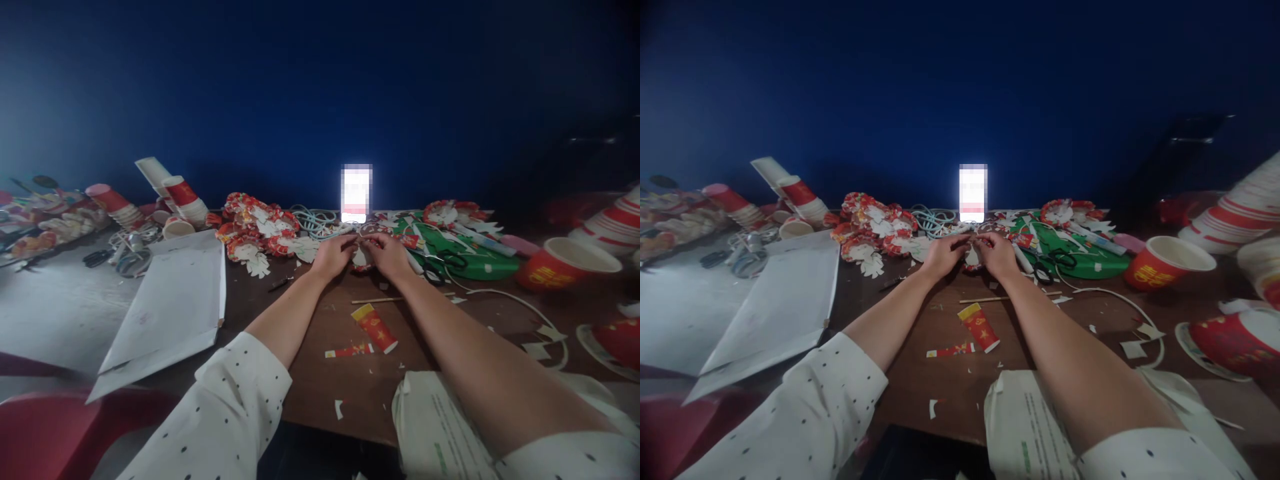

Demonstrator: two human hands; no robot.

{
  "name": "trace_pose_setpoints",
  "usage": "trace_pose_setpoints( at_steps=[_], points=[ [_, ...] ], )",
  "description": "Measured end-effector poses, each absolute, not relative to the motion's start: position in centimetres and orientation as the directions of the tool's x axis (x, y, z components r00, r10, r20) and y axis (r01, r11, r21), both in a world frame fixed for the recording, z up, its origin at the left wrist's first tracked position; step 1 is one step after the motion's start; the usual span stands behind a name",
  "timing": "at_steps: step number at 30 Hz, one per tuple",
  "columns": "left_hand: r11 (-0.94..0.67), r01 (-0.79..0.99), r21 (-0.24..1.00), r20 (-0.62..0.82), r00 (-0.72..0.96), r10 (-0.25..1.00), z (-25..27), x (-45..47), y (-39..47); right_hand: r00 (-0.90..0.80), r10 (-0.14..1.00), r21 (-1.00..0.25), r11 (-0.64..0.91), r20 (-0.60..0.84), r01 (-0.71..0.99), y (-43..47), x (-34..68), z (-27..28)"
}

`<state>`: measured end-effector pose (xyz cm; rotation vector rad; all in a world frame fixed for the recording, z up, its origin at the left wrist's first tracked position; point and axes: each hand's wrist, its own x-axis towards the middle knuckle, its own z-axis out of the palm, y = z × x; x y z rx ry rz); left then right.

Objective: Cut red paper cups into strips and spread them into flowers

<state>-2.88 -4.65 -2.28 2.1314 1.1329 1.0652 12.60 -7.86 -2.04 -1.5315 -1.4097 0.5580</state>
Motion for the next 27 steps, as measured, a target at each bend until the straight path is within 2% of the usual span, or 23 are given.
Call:
trace_pose_setpoints(
  at_steps=[10,19,27],
  points=[
    [-0.486,0.51,0.71,0.38,0.302,0.874,-2.27,-3.04,-4.55,0.15,0.957,-0.847,0.138,0.247,0.513,-8.0,12.54,-1.99],
    [-0.584,0.598,0.548,0.449,0.379,0.809,-1.85,-3.3,-5.1,0.13,0.961,-0.865,0.154,0.243,0.478,-8.16,12.55,-1.72],
    [-0.624,0.609,0.49,0.457,0.43,0.779,-1.67,-3.07,-5.4,0.136,0.966,-0.883,0.136,0.218,0.449,-8.14,12.58,-1.82]
  ],
)
